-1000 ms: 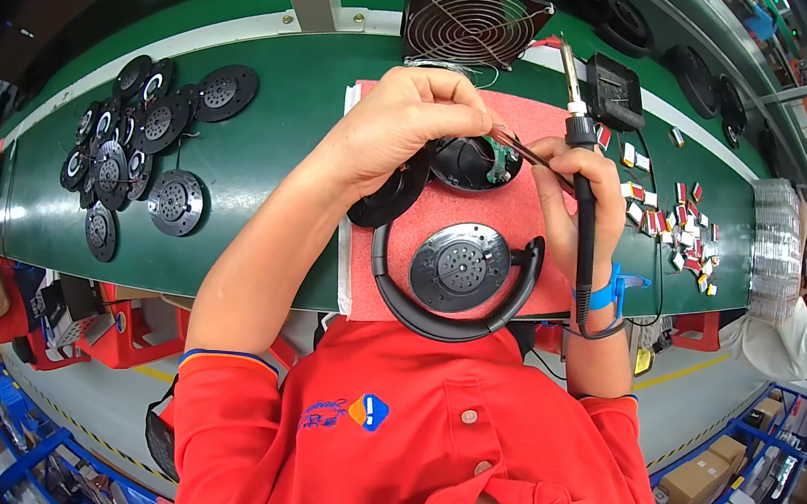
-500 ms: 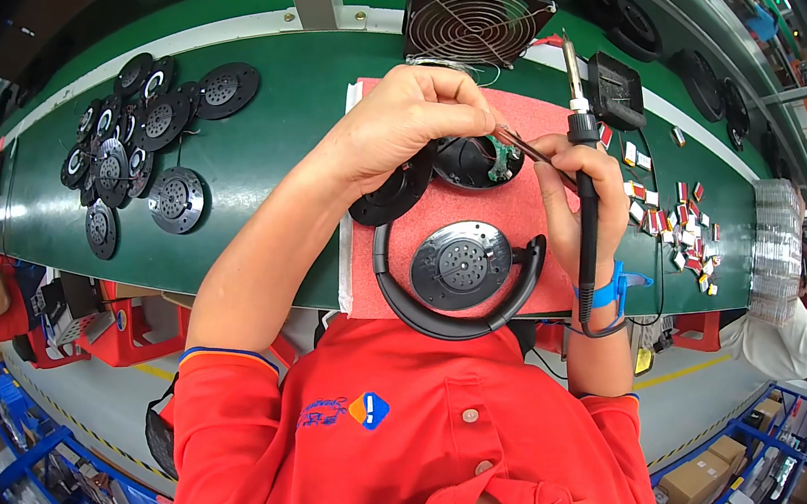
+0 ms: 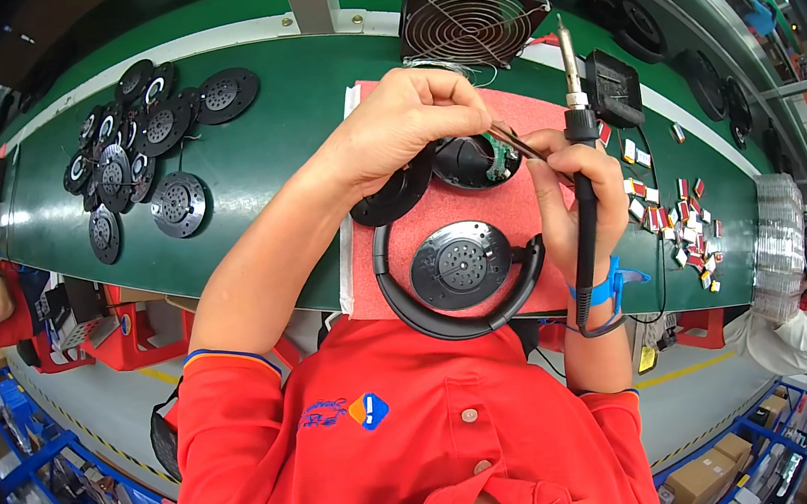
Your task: Soldering internal electronic components and wiring onto circular plastic housings at a factory workstation.
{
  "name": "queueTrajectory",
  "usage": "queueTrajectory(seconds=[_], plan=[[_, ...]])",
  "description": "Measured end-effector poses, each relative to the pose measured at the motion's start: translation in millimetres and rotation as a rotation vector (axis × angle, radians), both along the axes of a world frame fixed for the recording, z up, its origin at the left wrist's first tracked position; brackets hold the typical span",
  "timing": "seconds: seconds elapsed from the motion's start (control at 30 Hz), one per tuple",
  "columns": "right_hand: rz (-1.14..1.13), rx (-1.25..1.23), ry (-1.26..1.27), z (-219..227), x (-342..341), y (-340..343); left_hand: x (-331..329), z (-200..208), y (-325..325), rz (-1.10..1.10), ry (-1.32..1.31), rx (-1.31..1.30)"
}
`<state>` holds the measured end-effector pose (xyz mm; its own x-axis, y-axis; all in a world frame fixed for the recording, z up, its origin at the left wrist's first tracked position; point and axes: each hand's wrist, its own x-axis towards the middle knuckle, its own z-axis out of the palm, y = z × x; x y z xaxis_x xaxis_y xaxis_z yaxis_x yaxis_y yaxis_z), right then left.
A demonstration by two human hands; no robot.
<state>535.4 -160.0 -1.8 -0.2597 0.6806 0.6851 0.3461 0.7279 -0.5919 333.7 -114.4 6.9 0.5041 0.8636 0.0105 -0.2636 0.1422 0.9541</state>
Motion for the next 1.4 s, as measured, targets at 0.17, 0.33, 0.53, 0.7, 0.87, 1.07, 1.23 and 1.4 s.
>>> queueTrajectory(seconds=[0.17,0.33,0.53,0.7,0.87,1.07,1.23,1.4], plan=[[-0.119,0.026,0.100,-8.7,6.3,5.4,-0.6,6.2,-1.1,0.019,-0.006,0.046],[-0.097,0.037,-0.082,-5.6,8.8,4.4,0.3,3.9,0.0,0.019,-0.015,0.048],[-0.079,0.017,-0.070,-5.9,7.2,4.0,0.0,0.8,-0.2,0.021,-0.033,0.025],[-0.074,0.015,-0.073,-5.5,7.3,2.9,0.0,-1.0,0.1,0.016,-0.010,0.029],[-0.063,0.016,-0.066,-4.6,4.9,2.7,-0.3,-3.1,0.7,0.005,0.002,0.028],[-0.049,0.036,-0.011,-5.6,-2.3,1.5,1.2,-0.7,-0.8,-0.028,0.003,0.008],[-0.066,0.091,0.003,-3.5,-15.1,2.9,6.6,2.3,-5.8,0.015,0.041,0.008],[-0.093,0.113,0.057,-5.2,-19.9,5.2,9.1,15.1,-12.3,0.152,0.188,0.017]])
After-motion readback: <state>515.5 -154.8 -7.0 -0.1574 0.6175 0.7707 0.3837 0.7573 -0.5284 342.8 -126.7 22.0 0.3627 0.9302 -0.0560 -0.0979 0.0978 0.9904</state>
